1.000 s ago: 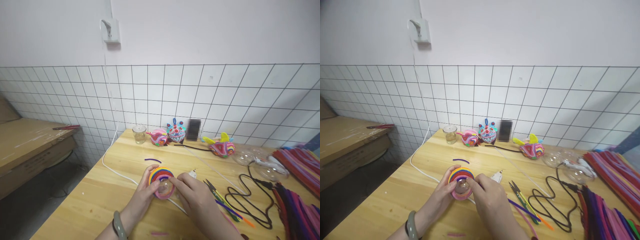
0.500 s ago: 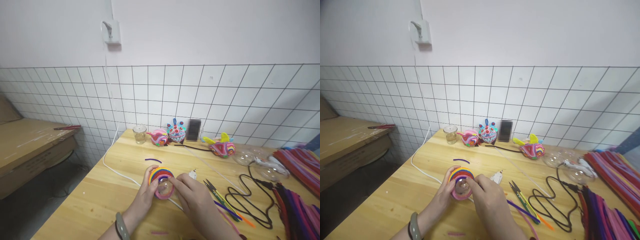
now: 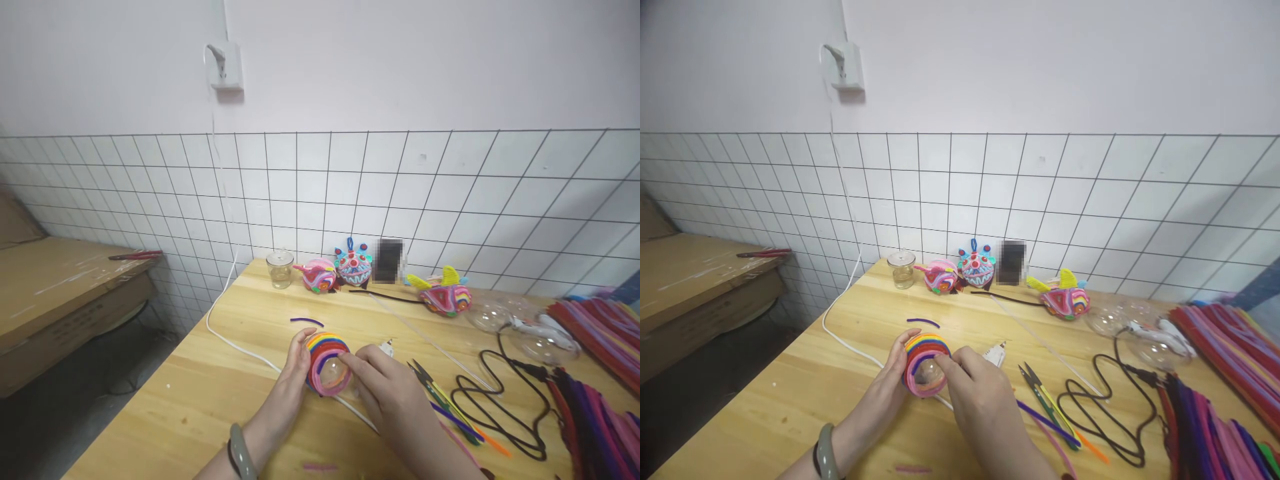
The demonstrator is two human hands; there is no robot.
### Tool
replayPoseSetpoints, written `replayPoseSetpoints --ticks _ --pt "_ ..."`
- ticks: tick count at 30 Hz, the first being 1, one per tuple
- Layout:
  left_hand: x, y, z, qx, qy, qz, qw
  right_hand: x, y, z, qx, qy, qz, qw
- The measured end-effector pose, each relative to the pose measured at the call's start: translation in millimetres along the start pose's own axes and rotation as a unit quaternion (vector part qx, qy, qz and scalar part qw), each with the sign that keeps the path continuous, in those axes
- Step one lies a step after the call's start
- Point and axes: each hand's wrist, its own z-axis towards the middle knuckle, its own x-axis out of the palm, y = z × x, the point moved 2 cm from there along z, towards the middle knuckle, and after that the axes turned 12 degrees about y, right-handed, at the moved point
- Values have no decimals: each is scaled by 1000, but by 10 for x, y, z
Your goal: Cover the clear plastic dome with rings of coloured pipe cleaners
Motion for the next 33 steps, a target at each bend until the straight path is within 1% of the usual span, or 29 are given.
replayPoseSetpoints --ticks 4,9,15,18,22,27,33 --pt "49 -47 22 -23 -15 -47 998 -22 4 7 -7 -2 -12 1000" --pt "98 -88 34 -34 11 -81 996 -23 -9 1 -18 -9 -52 998" --pt "63 -18 11 -38 28 -36 998 50 21 -13 -51 -14 -93 994" --pt "29 16 9 -39 22 5 999 79 40 -19 -57 -18 -100 993" --pt "14 20 23 -41 5 33 999 103 42 -33 -61 -6 -100 993" --pt "25 4 36 -43 -22 55 997 147 22 -53 -54 16 -80 995" --pt "51 -34 33 -52 -43 63 996 156 8 -44 -25 65 -19 997"
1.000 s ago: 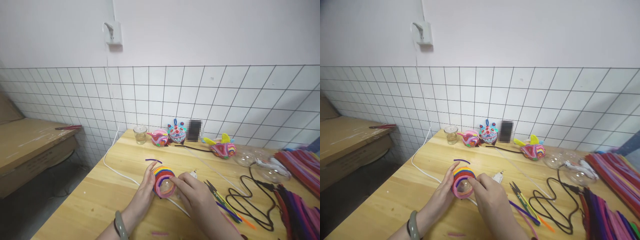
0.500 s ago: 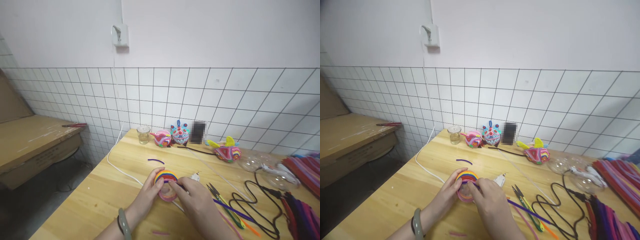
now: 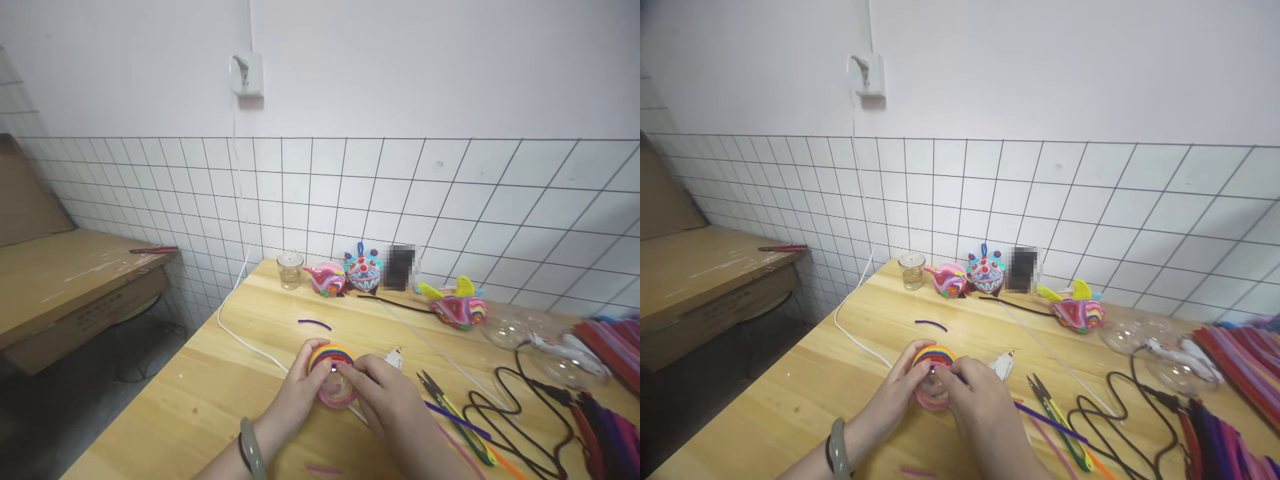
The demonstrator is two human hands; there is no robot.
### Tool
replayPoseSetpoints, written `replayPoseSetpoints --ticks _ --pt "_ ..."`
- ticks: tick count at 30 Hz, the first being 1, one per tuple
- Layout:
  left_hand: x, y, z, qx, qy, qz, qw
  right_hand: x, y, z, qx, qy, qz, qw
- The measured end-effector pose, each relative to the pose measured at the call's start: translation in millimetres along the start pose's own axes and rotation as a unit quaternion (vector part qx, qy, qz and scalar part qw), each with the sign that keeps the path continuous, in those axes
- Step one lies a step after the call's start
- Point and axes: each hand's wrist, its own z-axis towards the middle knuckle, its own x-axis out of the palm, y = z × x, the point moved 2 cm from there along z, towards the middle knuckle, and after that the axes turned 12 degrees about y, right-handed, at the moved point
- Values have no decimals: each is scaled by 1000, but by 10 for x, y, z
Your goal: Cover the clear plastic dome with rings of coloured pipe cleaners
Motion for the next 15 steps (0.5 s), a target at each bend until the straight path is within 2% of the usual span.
replayPoseSetpoints --ticks 5,15 --pt "-24 18 5 7 -9 -7 1000 1 -3 21 24 37 66 997" --pt "70 -31 -3 -31 31 -143 989 31 -82 -24 -16 13 9 1000"
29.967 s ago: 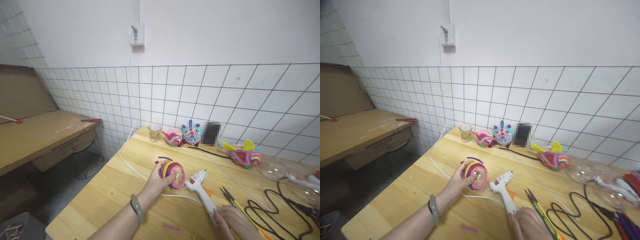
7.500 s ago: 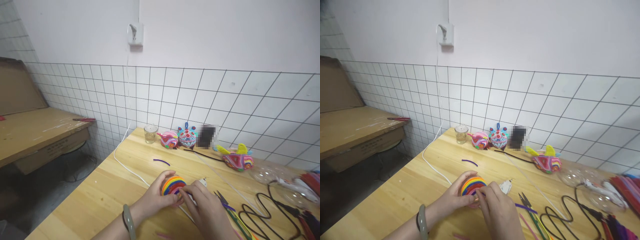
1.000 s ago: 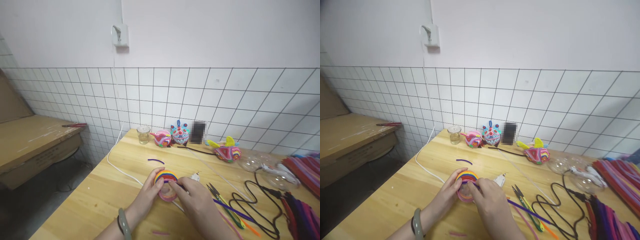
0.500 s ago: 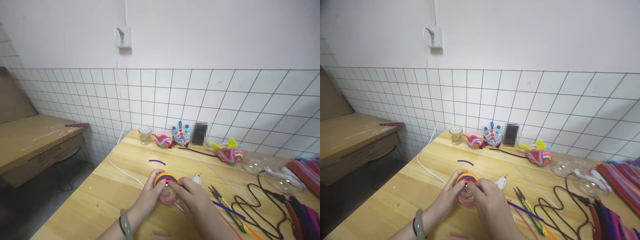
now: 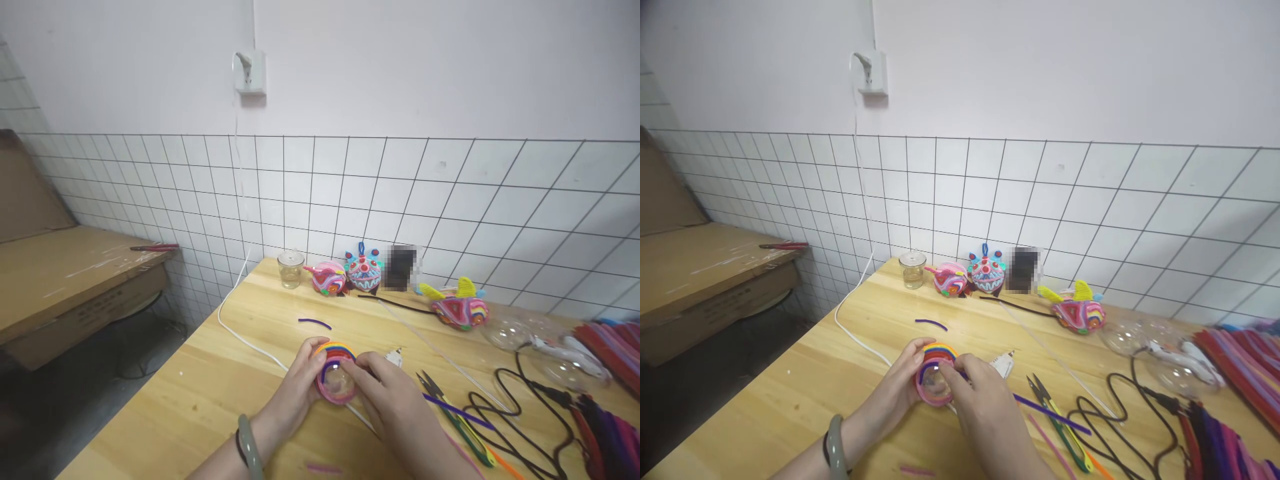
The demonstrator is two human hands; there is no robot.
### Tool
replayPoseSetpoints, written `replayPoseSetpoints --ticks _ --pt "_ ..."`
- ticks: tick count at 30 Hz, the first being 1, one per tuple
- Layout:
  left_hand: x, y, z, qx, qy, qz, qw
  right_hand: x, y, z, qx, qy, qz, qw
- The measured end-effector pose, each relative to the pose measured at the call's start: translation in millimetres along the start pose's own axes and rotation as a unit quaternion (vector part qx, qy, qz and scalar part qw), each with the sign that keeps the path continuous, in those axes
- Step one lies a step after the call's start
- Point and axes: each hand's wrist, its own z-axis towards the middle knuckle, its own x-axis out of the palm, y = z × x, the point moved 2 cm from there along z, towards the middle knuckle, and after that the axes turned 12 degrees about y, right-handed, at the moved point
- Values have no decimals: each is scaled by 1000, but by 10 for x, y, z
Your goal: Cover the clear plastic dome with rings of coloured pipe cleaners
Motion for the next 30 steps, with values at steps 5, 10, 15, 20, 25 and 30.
replayPoseSetpoints --ticks 5,10,15,20,25,30 --pt "-7 -21 -10 -4 -4 36 999 -13 -1 7 -11 -19 -3 1000" --pt "-25 -38 -4 0 -12 70 998 11 7 11 -13 -10 6 1000" --pt "-59 -52 -3 13 -5 102 995 -77 20 34 3 17 43 999" --pt "-108 -36 -4 6 -7 121 993 -216 -55 23 27 21 51 998" --pt "-91 -42 -7 0 -15 114 993 -257 -167 -19 27 10 0 1000" --pt "-47 -71 -1 -3 -35 59 998 -285 -208 -26 27 8 -28 999"
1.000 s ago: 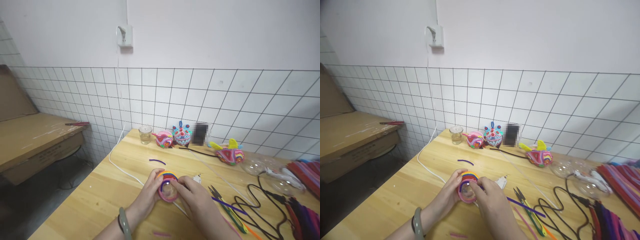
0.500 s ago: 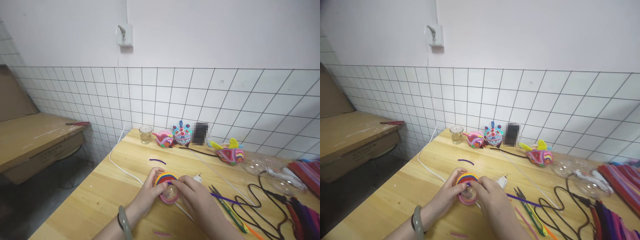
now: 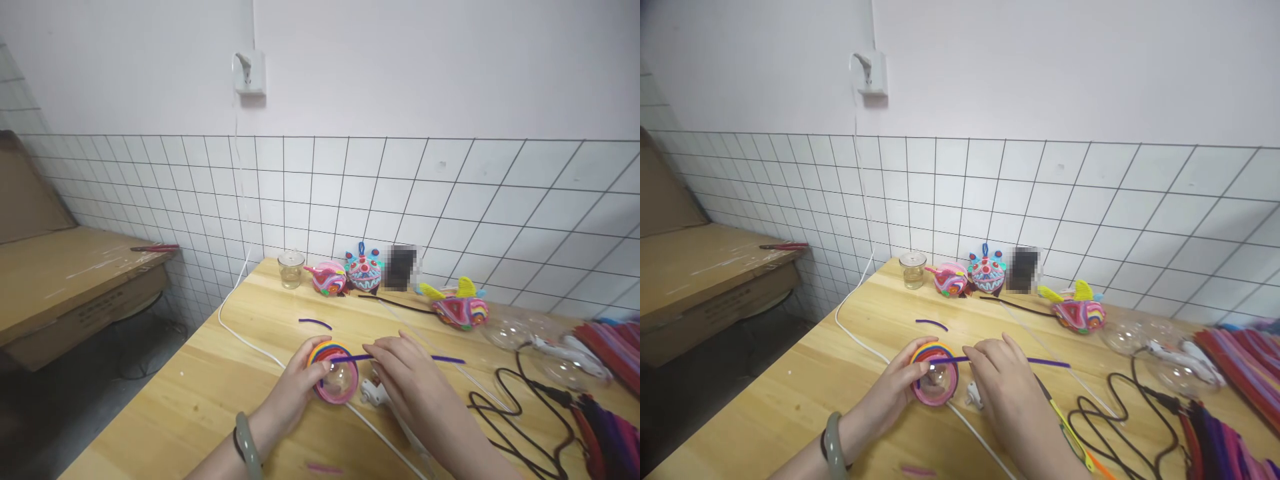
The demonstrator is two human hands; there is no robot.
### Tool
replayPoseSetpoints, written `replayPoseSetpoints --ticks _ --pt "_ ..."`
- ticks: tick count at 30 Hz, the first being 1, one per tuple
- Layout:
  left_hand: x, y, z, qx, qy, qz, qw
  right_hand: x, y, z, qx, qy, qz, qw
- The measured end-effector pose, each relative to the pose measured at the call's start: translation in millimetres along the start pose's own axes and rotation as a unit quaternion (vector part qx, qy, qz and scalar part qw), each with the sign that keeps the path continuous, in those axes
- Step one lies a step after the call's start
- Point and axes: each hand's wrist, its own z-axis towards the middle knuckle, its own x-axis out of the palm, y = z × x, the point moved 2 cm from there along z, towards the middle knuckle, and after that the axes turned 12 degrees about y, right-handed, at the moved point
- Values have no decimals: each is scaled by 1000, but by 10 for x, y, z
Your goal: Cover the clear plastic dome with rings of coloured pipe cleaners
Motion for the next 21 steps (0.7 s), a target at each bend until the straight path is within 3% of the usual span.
replayPoseSetpoints --ticks 7,14,18,21 --pt "-23 -36 13 30 -28 -22 999 -110 125 12 9 8 1 1000" --pt "-58 -106 -26 89 -32 119 988 -145 81 -45 44 20 -34 998" --pt "-29 -115 -60 93 -20 175 980 -165 -2 -52 10 -23 -71 997" --pt "-9 -96 -65 81 -20 149 985 -196 14 -49 23 -77 -94 992"
